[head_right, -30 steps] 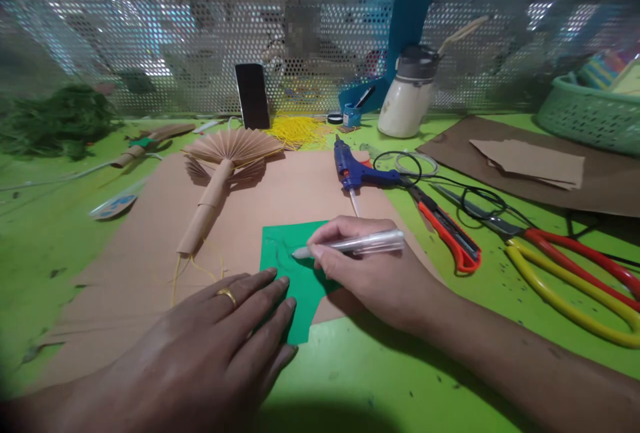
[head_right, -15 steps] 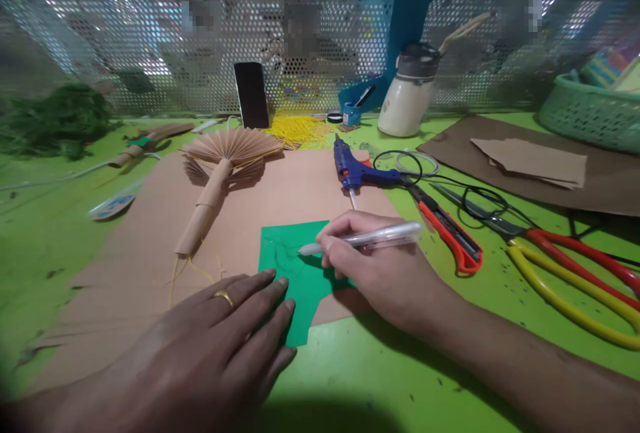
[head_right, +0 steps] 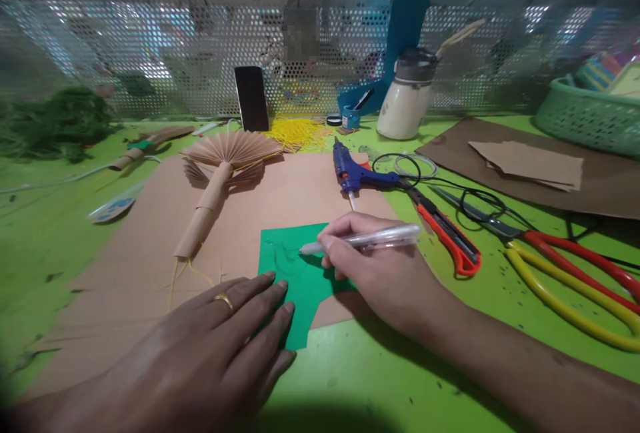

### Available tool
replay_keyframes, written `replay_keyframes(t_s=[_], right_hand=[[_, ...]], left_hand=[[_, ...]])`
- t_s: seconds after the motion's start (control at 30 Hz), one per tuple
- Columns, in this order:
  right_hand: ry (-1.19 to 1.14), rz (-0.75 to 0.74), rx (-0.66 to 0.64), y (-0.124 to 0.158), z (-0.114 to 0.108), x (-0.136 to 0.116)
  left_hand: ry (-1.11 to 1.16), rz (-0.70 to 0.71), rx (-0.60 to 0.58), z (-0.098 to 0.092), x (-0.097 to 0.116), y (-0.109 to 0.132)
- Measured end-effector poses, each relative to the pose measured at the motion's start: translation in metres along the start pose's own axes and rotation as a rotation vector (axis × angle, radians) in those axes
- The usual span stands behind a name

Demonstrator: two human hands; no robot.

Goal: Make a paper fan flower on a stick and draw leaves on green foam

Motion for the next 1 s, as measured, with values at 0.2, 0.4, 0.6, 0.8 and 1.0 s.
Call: replay_keyframes(t_s=[0.2,0.4,0.6,0.8,1.0], right_hand=[[-0.066,-0.007,-0.087,0.002,0.008,0.001],[0.000,-0.025,-0.076,0.004,0.005,0.001],[-0.011,0.004,0.057,0.004,-0.003,0.002],[-0.066,-0.004,-0.092,0.004,0.007,0.002],[-0.079,-0.020,-0.113,0.004,0.008,0.003]], left_hand=[[0.015,0.002,0.012,0.002,-0.002,-0.002],[-0.002,-0.001,-0.012,-0.004,0.000,-0.003],[0.015,-0.009,0.014,-0.007,0.000,-0.004],[0.033,0.033,0.047,0.002,-0.002,-0.002],[0.032,-0.018,0.028,-0.002,0.000,-0.001]])
Point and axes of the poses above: each hand's wrist, its own y-axis away from the middle knuckle, its own z-axis out of the palm, x = y × z, the point moved 2 cm from there along -y, towards the middle knuckle, and after that the axes turned 11 degrees about -x, right-handed, at the moved point
